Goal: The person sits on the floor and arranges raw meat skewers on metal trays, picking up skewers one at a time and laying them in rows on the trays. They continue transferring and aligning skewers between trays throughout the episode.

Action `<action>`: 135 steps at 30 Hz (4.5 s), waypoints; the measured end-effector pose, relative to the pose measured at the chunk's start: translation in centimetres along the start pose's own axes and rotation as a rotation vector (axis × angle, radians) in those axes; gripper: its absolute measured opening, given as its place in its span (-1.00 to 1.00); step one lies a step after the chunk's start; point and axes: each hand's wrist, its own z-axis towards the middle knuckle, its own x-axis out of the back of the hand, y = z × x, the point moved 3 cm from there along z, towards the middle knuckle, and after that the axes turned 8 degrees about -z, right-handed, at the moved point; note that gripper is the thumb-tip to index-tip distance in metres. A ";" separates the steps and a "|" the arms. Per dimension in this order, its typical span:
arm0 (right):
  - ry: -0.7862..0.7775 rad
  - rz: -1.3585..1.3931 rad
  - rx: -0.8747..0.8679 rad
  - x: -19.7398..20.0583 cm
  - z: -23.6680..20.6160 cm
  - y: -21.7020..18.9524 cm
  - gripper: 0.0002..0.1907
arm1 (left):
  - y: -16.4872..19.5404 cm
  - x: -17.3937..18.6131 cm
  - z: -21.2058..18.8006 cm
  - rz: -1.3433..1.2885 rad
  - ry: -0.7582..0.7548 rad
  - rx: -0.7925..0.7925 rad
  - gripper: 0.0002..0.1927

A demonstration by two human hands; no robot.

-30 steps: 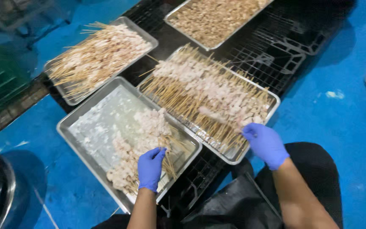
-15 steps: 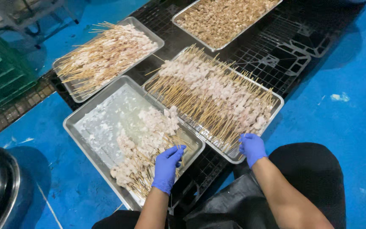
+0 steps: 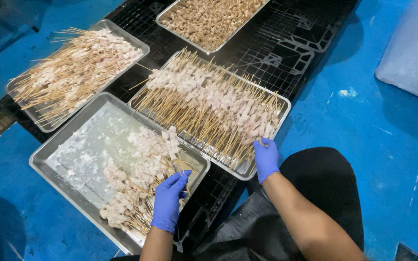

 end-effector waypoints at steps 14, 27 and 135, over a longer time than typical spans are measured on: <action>-1.126 -0.069 0.029 -3.3 -18.1 -9.8 -0.81 | 0.9 -2.0 -2.0 -0.079 -0.134 -0.031 -0.66; -1.074 -0.007 -0.040 -3.2 -16.9 -12.0 -0.84 | 2.1 0.3 -1.4 0.006 0.018 -0.108 -0.68; -1.202 -1.651 1.453 -26.3 -4.0 -17.4 -0.81 | -0.7 1.4 3.8 0.574 0.253 -0.054 -0.67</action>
